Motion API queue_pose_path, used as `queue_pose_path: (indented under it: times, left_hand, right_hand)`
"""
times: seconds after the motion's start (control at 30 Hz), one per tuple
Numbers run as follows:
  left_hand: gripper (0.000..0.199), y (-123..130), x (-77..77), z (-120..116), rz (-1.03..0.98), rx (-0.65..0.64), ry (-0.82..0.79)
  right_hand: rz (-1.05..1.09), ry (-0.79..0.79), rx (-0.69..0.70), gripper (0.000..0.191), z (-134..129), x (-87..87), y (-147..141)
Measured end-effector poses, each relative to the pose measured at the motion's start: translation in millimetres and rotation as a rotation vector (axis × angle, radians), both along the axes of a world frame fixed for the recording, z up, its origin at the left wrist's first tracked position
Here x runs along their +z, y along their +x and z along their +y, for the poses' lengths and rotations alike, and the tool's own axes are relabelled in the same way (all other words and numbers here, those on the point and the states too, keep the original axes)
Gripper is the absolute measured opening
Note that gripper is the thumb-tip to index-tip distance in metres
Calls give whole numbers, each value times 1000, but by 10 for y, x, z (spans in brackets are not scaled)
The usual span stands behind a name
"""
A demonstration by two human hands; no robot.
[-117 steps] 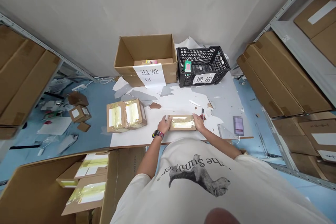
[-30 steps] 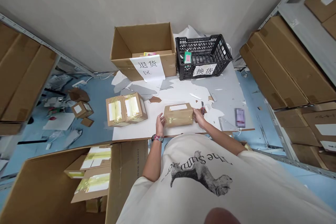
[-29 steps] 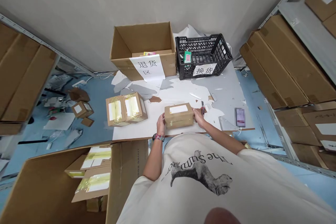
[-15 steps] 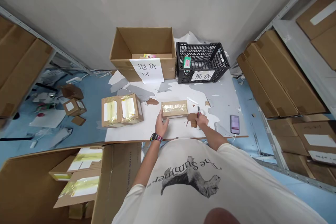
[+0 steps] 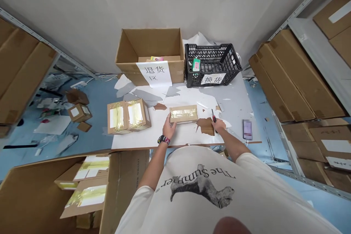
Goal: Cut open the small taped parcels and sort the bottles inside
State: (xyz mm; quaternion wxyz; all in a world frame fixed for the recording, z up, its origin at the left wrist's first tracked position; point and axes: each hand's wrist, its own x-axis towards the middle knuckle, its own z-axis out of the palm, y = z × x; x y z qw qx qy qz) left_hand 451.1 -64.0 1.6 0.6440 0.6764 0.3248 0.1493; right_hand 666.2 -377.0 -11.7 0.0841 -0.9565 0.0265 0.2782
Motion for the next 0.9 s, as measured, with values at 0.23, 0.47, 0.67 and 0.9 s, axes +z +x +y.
queue_pose_path:
  times: [0.23,0.47,0.67,0.9]
  left_hand:
    - [76,-41,-129,41,30,29,-140]
    - [68,156,-141,175,-16,80,-214]
    - [90,169,-243,217,37,71,-171]
    - [124,156,-221,391,-16,-160,-88]
  right_hand:
    - [-329,413,-358,46,-62,191,121]
    - [-268,716,-305,51,664,427,44]
    - [-67,490,869,28,1395,825,-152]
    - [-79,213,1193,27,1900,1010,-126]
